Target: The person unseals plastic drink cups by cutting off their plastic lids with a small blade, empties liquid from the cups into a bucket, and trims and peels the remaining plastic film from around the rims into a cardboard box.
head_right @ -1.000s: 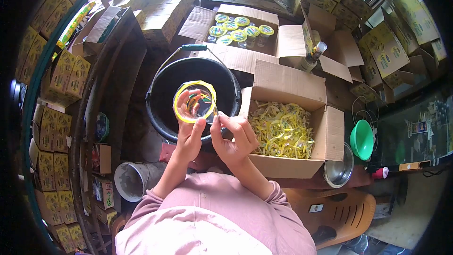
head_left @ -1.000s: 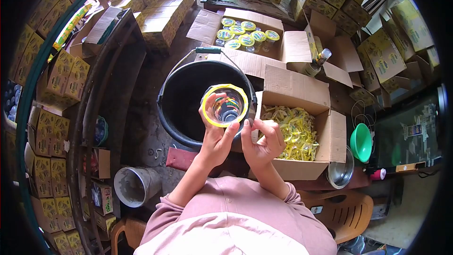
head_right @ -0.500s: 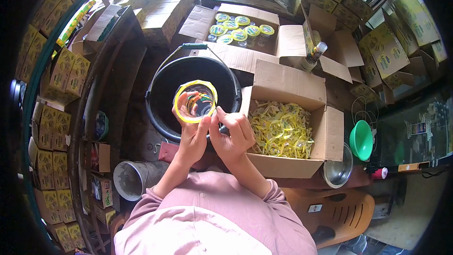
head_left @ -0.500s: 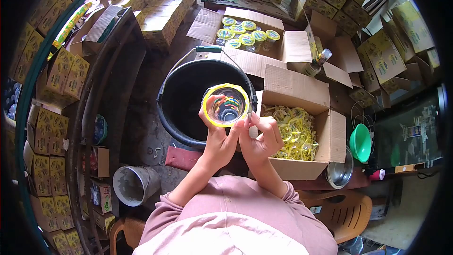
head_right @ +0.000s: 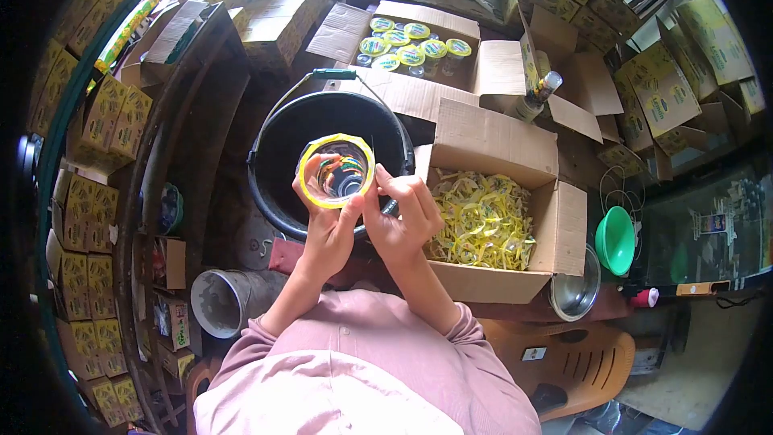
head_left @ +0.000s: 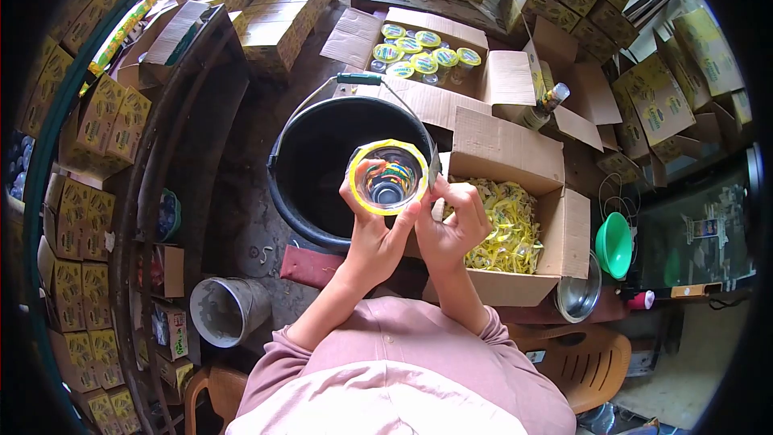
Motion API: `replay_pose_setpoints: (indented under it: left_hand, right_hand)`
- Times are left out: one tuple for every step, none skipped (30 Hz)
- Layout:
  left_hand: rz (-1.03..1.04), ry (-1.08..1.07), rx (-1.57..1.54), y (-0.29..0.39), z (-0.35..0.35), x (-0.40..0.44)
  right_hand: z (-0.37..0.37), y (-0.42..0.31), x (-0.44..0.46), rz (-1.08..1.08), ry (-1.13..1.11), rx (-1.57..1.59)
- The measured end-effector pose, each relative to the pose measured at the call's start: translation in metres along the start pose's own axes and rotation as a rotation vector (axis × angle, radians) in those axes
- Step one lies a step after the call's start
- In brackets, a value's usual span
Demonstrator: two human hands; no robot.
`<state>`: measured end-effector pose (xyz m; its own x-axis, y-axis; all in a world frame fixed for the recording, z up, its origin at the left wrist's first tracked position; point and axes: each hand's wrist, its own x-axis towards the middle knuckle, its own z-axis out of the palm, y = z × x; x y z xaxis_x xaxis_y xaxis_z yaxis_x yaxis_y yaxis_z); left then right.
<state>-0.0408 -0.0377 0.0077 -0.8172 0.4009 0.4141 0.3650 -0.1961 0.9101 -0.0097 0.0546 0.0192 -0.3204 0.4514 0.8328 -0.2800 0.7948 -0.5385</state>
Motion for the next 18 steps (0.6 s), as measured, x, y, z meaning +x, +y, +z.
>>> replay_pose_setpoints:
  left_hand:
    - [-0.005, -0.012, 0.02, 0.0, -0.001, 0.001]
    - [-0.012, -0.025, 0.039, -0.001, -0.003, 0.001]
    - [-0.018, -0.038, 0.058, -0.001, -0.005, 0.001]
    - [-0.02, -0.036, 0.053, -0.001, -0.004, 0.0]
    - [-0.023, -0.035, 0.048, 0.0, -0.004, 0.0]
    - [-0.026, -0.033, 0.043, 0.0, -0.003, -0.001]
    - [-0.024, -0.049, 0.062, 0.0, -0.004, -0.001]
    - [-0.021, -0.065, 0.083, -0.001, -0.005, -0.001]
    - [-0.017, -0.082, 0.103, -0.001, -0.006, -0.001]
    - [-0.026, -0.079, 0.085, 0.0, -0.006, -0.001]
    - [-0.034, -0.075, 0.067, 0.0, -0.007, -0.001]
    - [-0.043, -0.072, 0.05, 0.001, -0.007, -0.001]
    - [-0.047, -0.09, 0.076, 0.0, -0.009, -0.001]
    - [-0.052, -0.109, 0.103, 0.0, -0.011, 0.0]
    - [-0.056, -0.127, 0.13, -0.001, -0.012, 0.0]
    - [-0.047, -0.105, 0.105, 0.0, -0.011, 0.0]
    - [-0.038, -0.083, 0.08, 0.0, -0.009, 0.0]
    - [-0.029, -0.062, 0.054, 0.001, -0.008, 0.0]
  right_hand:
    - [-0.001, 0.001, 0.0, 0.014, -0.007, 0.018]
    - [-0.002, 0.002, 0.0, 0.028, -0.013, 0.036]
    - [-0.002, 0.003, 0.0, 0.042, -0.02, 0.054]
    - [-0.003, 0.003, 0.0, 0.038, -0.019, 0.043]
    - [-0.003, 0.003, -0.001, 0.035, -0.018, 0.031]
    - [-0.004, 0.003, -0.001, 0.032, -0.017, 0.018]
    - [-0.005, 0.003, -0.001, 0.029, -0.02, 0.008]
    - [-0.005, 0.003, 0.0, 0.025, -0.024, -0.001]
    - [-0.006, 0.003, 0.001, 0.022, -0.026, -0.011]
    - [-0.007, 0.003, 0.002, 0.033, -0.037, -0.001]
    - [-0.007, 0.003, 0.003, 0.042, -0.048, 0.01]
    - [-0.008, 0.002, 0.004, 0.053, -0.059, 0.02]
    - [-0.008, 0.003, 0.004, 0.05, -0.059, 0.027]
    - [-0.007, 0.004, 0.004, 0.048, -0.06, 0.033]
    - [-0.007, 0.004, 0.004, 0.045, -0.061, 0.04]
    - [-0.007, 0.004, 0.003, 0.049, -0.059, 0.036]
    - [-0.008, 0.004, 0.001, 0.054, -0.057, 0.032]
    - [-0.008, 0.003, 0.0, 0.059, -0.056, 0.028]
